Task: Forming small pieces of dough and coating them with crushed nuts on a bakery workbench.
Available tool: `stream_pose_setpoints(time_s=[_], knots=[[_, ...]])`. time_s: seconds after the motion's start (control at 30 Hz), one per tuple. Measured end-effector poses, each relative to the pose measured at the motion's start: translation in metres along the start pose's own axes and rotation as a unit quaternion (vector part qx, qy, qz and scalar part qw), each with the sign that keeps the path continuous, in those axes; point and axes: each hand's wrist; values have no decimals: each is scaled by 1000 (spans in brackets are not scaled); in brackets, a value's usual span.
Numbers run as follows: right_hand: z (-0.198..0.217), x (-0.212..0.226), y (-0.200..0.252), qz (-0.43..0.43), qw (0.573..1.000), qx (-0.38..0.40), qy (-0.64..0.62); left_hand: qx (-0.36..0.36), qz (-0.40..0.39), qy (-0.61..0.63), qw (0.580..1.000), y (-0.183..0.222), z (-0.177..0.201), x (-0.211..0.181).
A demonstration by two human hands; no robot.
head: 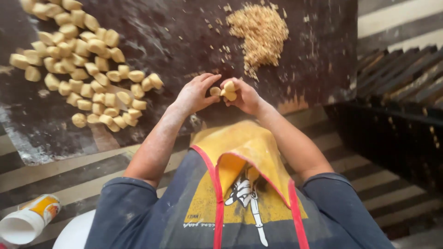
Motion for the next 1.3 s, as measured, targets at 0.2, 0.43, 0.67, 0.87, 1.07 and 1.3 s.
stream_pose_setpoints(time_s=[0.2, 0.43, 0.67, 0.87, 1.07, 1.3], knots=[[18, -13, 63, 89, 991, -56, -82, -71, 17, -96, 993, 10, -46, -13], [53, -24, 124, 114, 972, -170, -115, -123, 127, -99, 979, -11, -72, -20], [71, -44, 150, 168, 956, -157, -182, -144, -38, -154, 977, -26, -75, -38], [88, -25, 161, 156, 949, -183, -205, -168, -36, -28, 985, -73, -84, -49], [114, -17, 176, 145, 953, -187, -188, -173, -68, -66, 980, -101, -107, -38], [123, -15, 184, 133, 955, -180, -194, -131, -74, -96, 984, -92, -123, -44]])
Point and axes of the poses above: each hand's wrist, its own y-axis away from the middle knuckle, its own z-axis out of the back of the hand, x = y × z, and after that the axes turned 15 degrees about y, right-handed
